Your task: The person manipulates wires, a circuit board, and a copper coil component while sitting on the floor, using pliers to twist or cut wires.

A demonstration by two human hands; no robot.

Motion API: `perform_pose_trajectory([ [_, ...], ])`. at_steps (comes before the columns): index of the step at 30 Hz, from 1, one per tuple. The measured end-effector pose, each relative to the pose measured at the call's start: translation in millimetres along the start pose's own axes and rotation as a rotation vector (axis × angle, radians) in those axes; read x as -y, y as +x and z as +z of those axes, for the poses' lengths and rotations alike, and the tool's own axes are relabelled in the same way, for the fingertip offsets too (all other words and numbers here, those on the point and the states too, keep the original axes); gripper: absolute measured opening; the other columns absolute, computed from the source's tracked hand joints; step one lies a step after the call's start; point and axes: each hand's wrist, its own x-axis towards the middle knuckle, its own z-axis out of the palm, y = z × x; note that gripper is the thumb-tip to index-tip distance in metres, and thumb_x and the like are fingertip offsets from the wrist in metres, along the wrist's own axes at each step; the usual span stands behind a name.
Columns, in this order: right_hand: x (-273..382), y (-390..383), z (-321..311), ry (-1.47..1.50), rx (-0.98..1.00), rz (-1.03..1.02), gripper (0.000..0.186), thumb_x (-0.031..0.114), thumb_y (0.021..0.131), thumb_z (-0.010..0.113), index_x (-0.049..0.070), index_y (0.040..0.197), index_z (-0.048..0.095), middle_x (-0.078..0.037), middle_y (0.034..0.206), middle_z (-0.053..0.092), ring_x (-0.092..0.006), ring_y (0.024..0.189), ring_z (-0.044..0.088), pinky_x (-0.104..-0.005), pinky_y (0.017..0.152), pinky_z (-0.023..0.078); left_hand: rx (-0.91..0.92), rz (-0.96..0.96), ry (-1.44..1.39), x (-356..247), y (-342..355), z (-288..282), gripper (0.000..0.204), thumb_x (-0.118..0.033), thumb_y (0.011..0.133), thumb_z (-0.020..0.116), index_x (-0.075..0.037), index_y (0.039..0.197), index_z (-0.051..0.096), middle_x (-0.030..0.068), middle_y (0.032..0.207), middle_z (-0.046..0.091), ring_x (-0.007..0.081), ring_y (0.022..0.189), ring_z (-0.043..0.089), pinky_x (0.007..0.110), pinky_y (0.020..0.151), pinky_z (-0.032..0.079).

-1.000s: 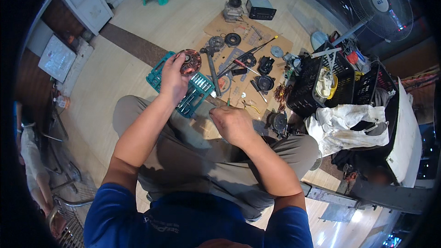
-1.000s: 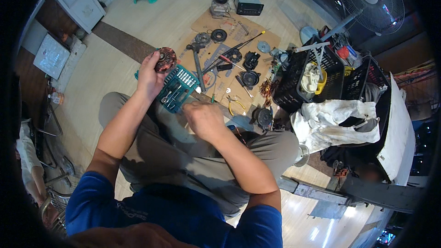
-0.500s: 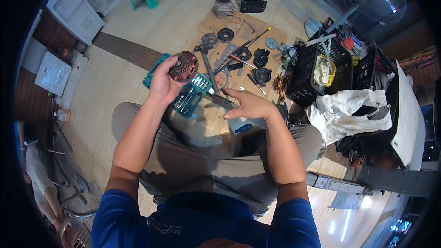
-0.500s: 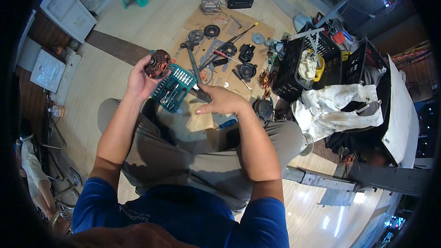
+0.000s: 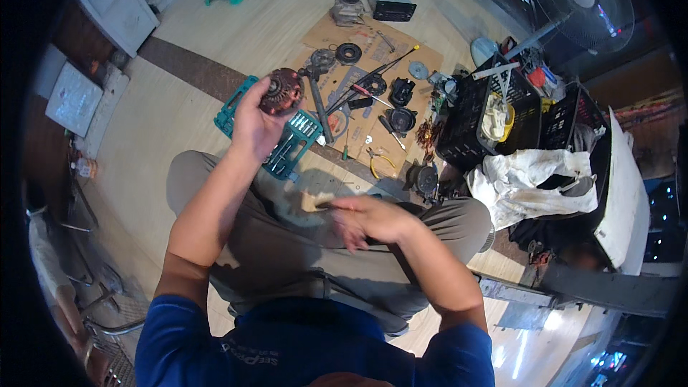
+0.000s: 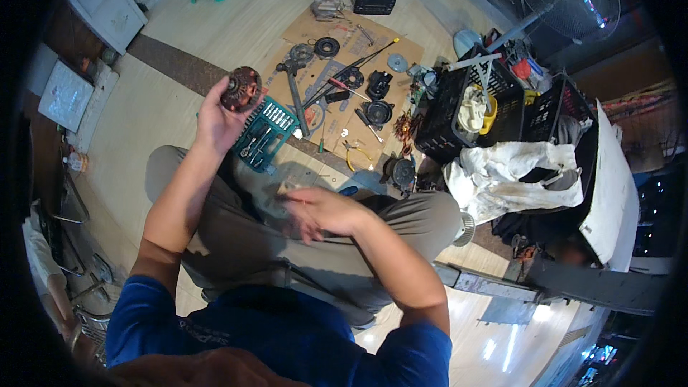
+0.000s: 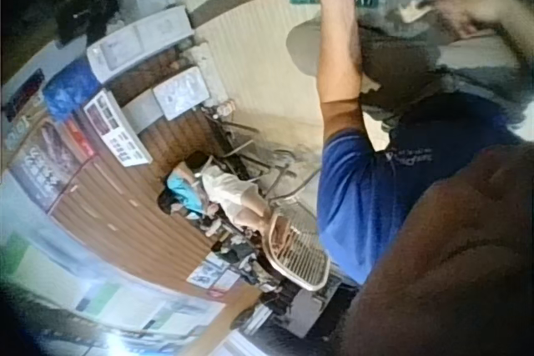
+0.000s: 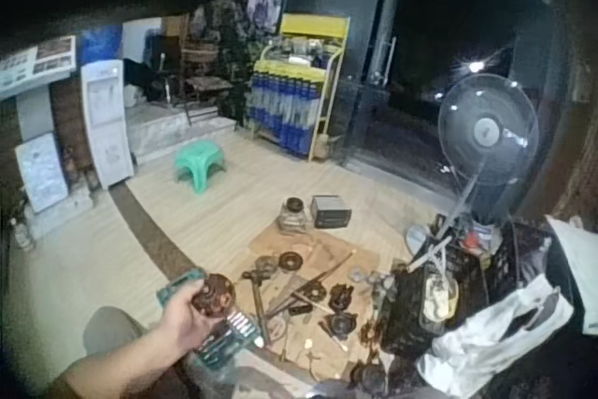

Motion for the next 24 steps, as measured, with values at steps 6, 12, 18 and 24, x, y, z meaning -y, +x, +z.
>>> perform_pose_trajectory([
  [6, -65, -166, 37, 0.392, -0.245, -0.221, 0.045, 0.032, 0.098, 0.049, -0.012, 0.104, 0.057, -0.003, 0.060, 0.051, -0.0106, 0.047, 0.039, -0.0244, 0.042, 0.029, -0.046, 0.078, -0.035, -9, 9, -24, 0.032, -0.024, 0.096, 0.046, 0.002, 0.110, 0.058, 0.0141, 0.107, 0.065, 0.0261, 0.099, 0.062, 0.042, 0.093, 0.049],
  [12, -203, -299, 97, 0.302, -0.841, 0.412, 0.018, 0.014, 0.095, 0.056, -0.001, 0.098, 0.066, 0.006, 0.061, 0.046, -0.0023, 0.050, 0.035, -0.0193, 0.046, 0.026, -0.010, -0.271, 0.096, 18, -7, -14, 0.031, -0.026, 0.092, 0.051, 0.000, 0.108, 0.058, 0.0130, 0.102, 0.066, 0.0243, 0.094, 0.064, 0.043, 0.082, 0.054],
  [18, -345, -346, 173, 0.602, -0.956, 0.431, 0.026, 0.021, 0.091, 0.063, -0.002, 0.103, 0.065, 0.002, 0.067, 0.055, -0.0059, 0.054, 0.045, -0.0213, 0.050, 0.035, 0.254, -0.592, 0.225, 46, -34, 10, 0.030, -0.018, 0.087, 0.053, 0.000, 0.110, 0.056, 0.0167, 0.100, 0.065, 0.0253, 0.085, 0.067, 0.043, 0.071, 0.057],
  [24, -328, -299, 130, 0.513, -0.743, 0.185, 0.037, 0.006, 0.088, 0.058, -0.006, 0.122, 0.055, -0.007, 0.106, 0.065, -0.0175, 0.098, 0.059, -0.0283, 0.088, 0.045, 0.197, -0.624, 0.215, 52, -48, 16, 0.034, -0.012, 0.085, 0.055, 0.003, 0.115, 0.052, 0.0190, 0.101, 0.064, 0.0286, 0.087, 0.067, 0.043, 0.072, 0.058],
])
